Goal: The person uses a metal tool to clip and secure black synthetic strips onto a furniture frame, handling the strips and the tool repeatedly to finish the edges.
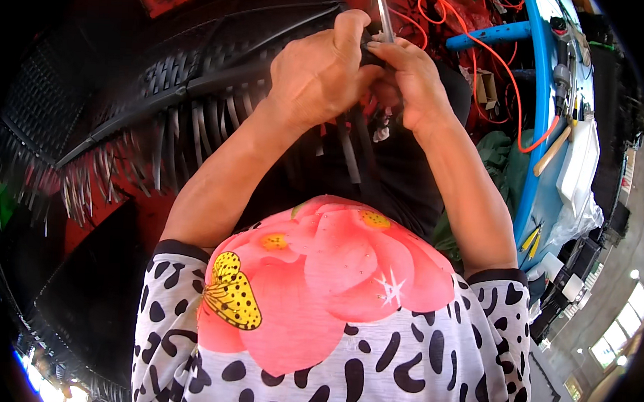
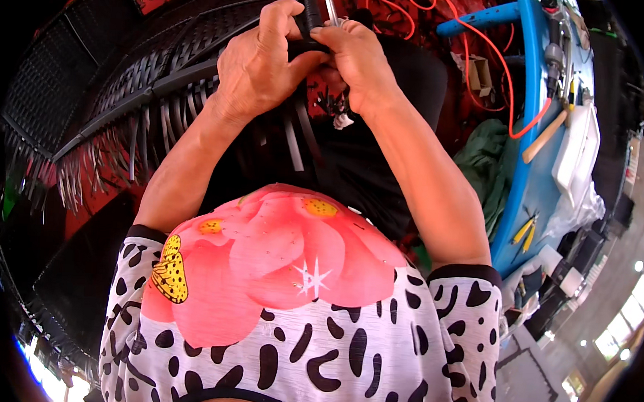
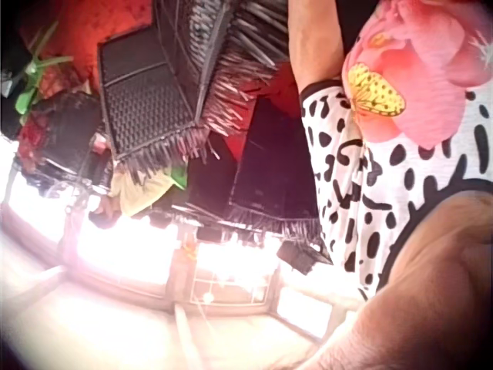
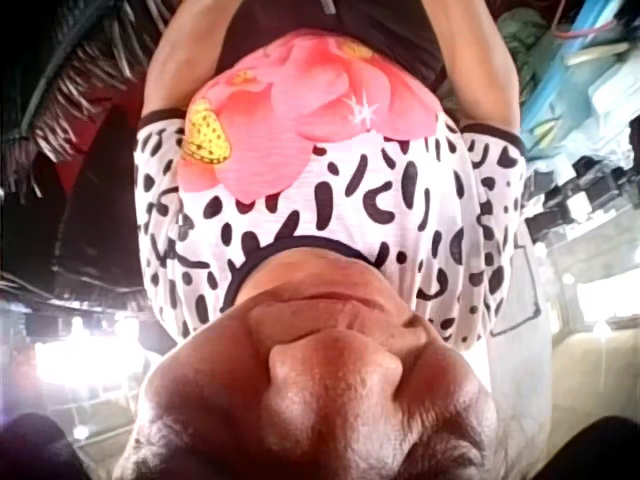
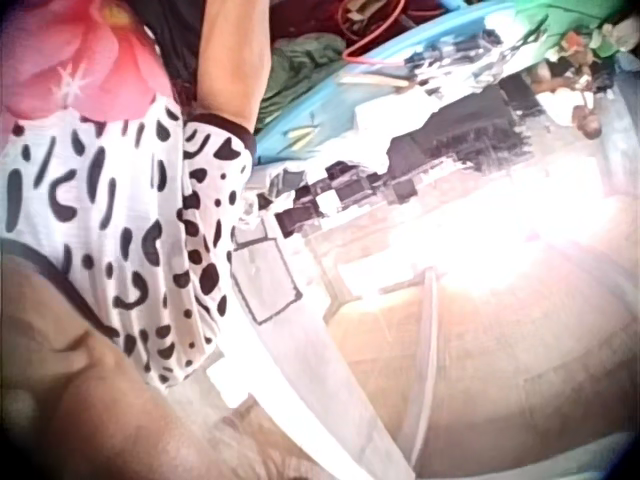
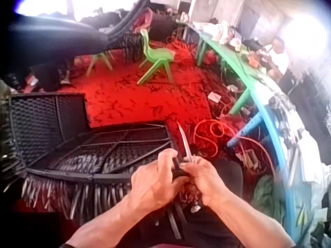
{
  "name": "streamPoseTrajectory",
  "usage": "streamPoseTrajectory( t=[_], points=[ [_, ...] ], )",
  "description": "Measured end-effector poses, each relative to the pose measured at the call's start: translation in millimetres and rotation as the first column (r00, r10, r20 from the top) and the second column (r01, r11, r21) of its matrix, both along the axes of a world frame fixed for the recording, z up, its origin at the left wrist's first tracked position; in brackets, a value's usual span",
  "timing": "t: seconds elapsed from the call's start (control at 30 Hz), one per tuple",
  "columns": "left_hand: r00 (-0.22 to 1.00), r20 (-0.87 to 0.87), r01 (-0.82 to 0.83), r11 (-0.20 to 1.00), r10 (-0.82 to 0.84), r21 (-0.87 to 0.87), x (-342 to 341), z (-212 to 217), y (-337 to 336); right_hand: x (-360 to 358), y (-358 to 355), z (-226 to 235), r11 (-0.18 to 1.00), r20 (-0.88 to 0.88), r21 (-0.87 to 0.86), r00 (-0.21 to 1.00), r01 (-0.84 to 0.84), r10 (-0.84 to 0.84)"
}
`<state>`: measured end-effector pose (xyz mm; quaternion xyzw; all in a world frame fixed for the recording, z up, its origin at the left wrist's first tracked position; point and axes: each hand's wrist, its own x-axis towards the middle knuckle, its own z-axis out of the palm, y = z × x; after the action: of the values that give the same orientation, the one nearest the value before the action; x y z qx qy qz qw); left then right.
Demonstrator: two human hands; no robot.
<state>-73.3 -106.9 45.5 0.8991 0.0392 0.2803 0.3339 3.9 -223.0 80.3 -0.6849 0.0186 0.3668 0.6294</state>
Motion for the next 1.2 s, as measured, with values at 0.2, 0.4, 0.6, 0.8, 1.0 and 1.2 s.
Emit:
streamPoseTrajectory(
  t=[0.2, 0.4, 0.6, 0.8, 1.0, 1.2],
  points=[
    [0.982, -0.185, 0.032, 0.999, -0.032, -0.003, -3.9, -27.8, 5.4, -3.9, -6.3, -45.7, 0.996, -0.056, 0.012, 0.994, -0.091, 0.092],
    [0.946, -0.307, 0.103, 0.995, -0.101, -0.010, 3.0, -17.3, 10.4, 0.9, -38.1, -71.6, 0.900, -0.165, 0.435, 0.980, -0.026, 0.108],
    [0.918, -0.364, 0.133, 0.988, -0.153, -0.081, 22.0, -13.8, 21.0, -0.7, -35.9, -83.1, 0.863, 0.145, 0.472, 0.981, -0.180, 0.125],
    [0.840, -0.389, 0.256, 0.908, -0.379, -0.331, 21.7, -9.0, 39.9, 3.8, -29.3, -80.9, 0.903, 0.226, 0.380, 0.967, -0.201, 0.120],
    [0.906, -0.295, 0.267, 0.951, -0.302, -0.156, 13.9, -10.9, 34.8, 5.5, -23.9, -90.4, 0.873, 0.256, 0.439, 0.961, -0.211, 0.103],
    [0.916, -0.277, 0.266, 0.956, -0.290, -0.122, 14.5, -7.5, 33.3, 1.5, -20.0, -94.9, 0.864, 0.214, 0.478, 0.975, -0.160, 0.063]
  ],
)
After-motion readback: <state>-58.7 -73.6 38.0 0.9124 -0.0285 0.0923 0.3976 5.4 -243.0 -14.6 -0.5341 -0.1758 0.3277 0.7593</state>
